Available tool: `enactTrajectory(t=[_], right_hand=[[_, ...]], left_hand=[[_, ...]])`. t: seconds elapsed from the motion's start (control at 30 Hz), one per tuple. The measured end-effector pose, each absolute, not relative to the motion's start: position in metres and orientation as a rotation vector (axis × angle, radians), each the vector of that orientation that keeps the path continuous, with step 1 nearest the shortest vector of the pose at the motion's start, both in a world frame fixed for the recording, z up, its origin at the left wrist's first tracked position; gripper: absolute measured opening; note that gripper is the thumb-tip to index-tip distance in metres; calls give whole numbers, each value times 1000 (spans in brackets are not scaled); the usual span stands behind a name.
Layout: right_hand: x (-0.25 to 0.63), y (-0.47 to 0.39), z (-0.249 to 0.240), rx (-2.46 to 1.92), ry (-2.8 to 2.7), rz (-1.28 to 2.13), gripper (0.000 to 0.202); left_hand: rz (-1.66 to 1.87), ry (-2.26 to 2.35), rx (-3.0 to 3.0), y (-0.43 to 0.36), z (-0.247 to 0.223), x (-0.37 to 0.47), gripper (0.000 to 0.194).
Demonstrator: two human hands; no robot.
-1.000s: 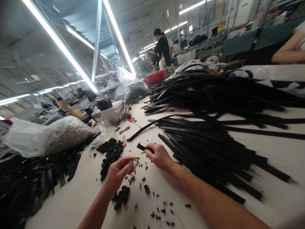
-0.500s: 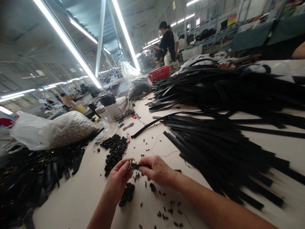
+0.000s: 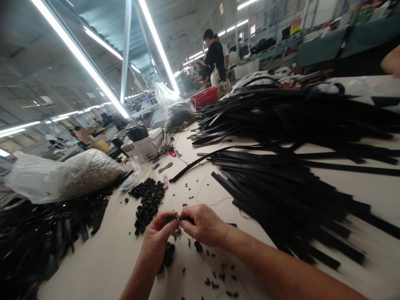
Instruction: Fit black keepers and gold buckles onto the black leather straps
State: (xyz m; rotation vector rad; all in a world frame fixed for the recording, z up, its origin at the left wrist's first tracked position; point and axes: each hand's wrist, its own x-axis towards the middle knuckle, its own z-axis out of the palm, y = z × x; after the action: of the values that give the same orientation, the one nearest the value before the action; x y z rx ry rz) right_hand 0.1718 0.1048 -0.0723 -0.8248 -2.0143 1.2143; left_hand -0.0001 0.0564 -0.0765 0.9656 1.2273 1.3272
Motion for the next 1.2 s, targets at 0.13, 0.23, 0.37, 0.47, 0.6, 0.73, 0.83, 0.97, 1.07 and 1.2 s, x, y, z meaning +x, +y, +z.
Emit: enactTrajectory(t=[0.13,0.23,0.37,0.47,0.6,0.73,0.83,0.97,1.07,1.2], right_hand=[[175,106,-66,-840,-2145,1120,13],[174,106,-67,-833,-2180,1045,14],[171,103,-71,-774,-2171,959,16],[170,103,-72,-755,-2177,966,16],[171,104,-71,-778,-2150,1027,19],[172,103,-68,-773,-2090,1066,23],[174,103,-66,-832,-2060,1047,32],[176,103,-63,-839,-2070,1001,36],[177,103,-61,-811,-2119,951,34],[178,104,-58,-851,-2161,976,22]], left_hand=[[1417,1159,747,58,-75,1,27],[1438,1103,547,59,-76,5,34],[1398,1074,422,58,-78,12,41],[1348,1091,446,56,-79,14,41],[1367,1085,542,53,-79,15,35],[1407,1073,647,50,-79,14,30],[1404,1078,699,50,-77,14,29],[1386,1084,789,50,-74,16,31],[1392,1107,775,52,-73,15,29],[1422,1136,720,53,-74,9,26]])
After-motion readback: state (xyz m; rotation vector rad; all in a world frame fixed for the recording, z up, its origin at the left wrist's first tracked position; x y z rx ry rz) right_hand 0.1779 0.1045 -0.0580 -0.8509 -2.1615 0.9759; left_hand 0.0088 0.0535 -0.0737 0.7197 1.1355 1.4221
